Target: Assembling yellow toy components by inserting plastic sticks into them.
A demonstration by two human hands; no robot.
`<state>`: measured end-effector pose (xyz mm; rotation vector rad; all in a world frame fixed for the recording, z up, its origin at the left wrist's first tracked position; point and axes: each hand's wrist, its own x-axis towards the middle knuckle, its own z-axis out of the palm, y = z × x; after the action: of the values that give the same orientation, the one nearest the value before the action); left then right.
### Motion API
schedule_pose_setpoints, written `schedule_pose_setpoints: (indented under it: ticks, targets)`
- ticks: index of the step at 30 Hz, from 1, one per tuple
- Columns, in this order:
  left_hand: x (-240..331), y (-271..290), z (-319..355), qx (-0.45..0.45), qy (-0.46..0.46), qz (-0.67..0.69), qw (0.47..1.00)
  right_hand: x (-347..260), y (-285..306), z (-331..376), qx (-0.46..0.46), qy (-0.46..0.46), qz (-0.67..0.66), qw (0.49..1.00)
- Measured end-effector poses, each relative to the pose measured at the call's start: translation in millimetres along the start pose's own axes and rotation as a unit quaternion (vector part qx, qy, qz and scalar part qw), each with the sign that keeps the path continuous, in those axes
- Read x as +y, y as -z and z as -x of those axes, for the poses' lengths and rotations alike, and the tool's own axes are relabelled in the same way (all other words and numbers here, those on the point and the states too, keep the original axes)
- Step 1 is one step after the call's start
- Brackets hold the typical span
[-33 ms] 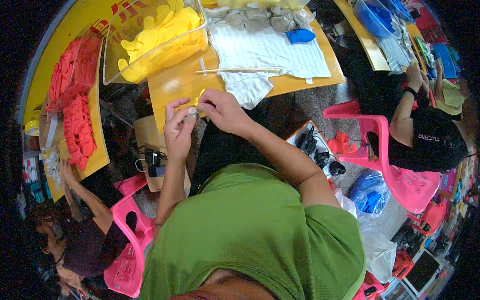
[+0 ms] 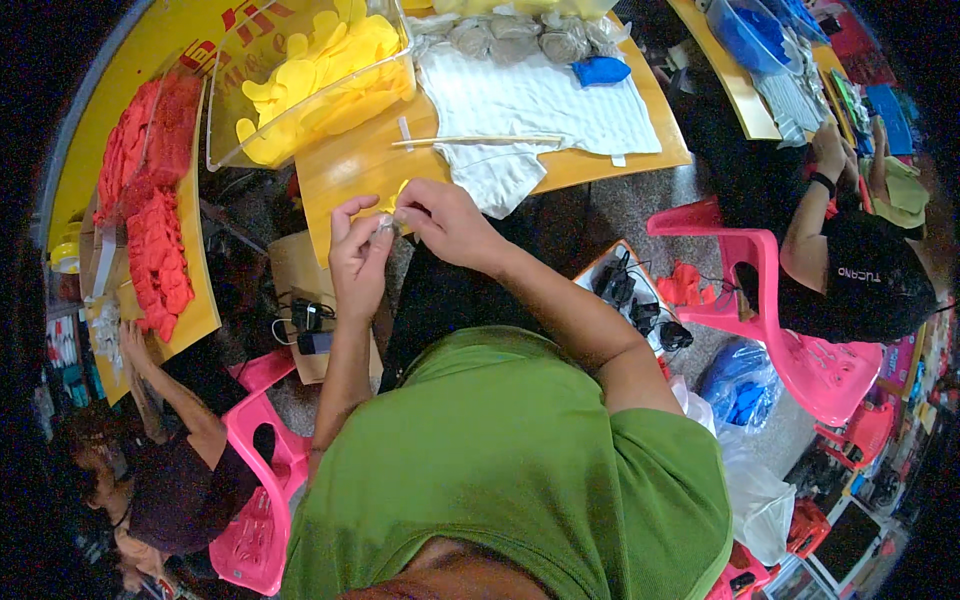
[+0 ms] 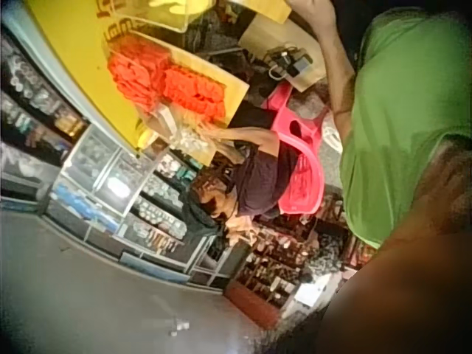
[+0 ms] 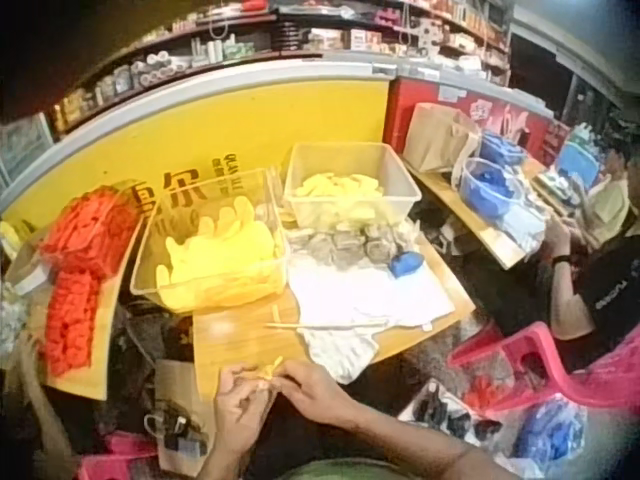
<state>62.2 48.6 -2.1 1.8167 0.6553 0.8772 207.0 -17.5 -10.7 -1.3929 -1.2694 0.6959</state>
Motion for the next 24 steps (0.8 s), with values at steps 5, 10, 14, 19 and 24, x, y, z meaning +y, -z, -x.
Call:
schedule_pose_setpoints:
  ticks: [5,10,14,19,24]
  targets:
    - [6,-6,-3,-0.012,-0.053,-0.217,0.975,1,3,-2,-0.027,0.079,0.107,0.991]
    - [5,-10,0,0.086,-0.014,-0.213,0.973,-2,4,-6,-0.06,0.12,0.155,0.979]
    - [-8,-12,-3,0.121,-0.009,-0.23,0.966,1,4,-9,-0.071,0.097,0.182,0.976]
    - [-18,-14,-7,0.101,-0.042,-0.323,0.94,5,-2,-11,-0.015,0.111,0.223,0.968]
    - [-21,-13,-25,0.046,0.015,-0.302,0.952,19,-9,-16,0.045,0.073,0.177,0.981]
